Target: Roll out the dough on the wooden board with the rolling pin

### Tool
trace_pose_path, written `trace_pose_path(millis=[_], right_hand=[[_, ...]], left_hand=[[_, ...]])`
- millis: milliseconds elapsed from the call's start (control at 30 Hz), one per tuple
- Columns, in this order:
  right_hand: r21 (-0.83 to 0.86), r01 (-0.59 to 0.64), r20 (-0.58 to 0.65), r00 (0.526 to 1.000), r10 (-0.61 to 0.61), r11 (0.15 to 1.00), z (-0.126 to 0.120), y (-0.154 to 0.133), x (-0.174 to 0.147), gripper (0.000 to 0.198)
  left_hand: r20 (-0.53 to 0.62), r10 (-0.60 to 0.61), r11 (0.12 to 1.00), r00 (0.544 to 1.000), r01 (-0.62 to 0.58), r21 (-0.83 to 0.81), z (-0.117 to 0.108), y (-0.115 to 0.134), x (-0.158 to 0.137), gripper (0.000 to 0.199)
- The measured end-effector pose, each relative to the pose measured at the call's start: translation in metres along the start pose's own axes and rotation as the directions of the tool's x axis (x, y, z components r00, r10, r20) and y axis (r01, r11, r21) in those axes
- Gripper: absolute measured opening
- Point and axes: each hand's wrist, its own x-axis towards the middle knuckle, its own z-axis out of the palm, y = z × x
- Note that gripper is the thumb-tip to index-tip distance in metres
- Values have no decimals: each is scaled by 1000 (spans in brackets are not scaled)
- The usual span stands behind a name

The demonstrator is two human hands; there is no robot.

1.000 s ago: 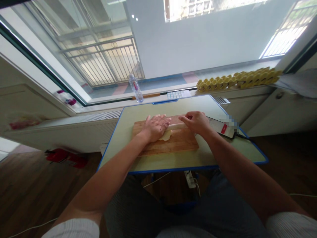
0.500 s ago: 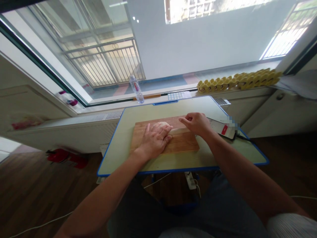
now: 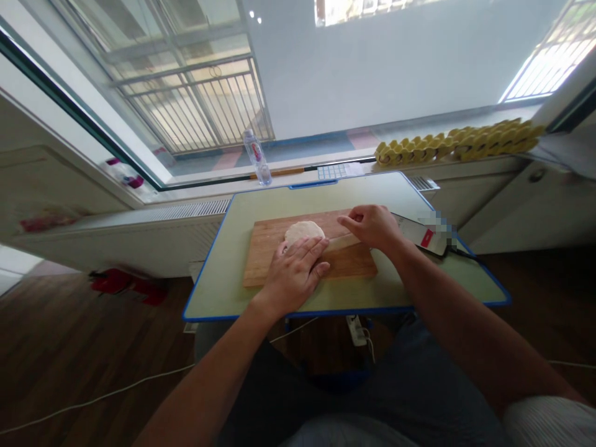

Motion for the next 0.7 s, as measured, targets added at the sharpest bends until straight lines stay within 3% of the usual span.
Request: trace_pose_path(millis=[433, 700], right_hand=[[-8, 24, 4, 1000, -24, 1000, 0, -4, -2, 34], [-109, 56, 25, 998, -54, 992, 4, -10, -6, 32]], left_hand=[[-58, 21, 999, 998, -19, 28, -6, -13, 23, 52], [48, -61, 998, 997, 61, 7, -13, -27, 48, 59]])
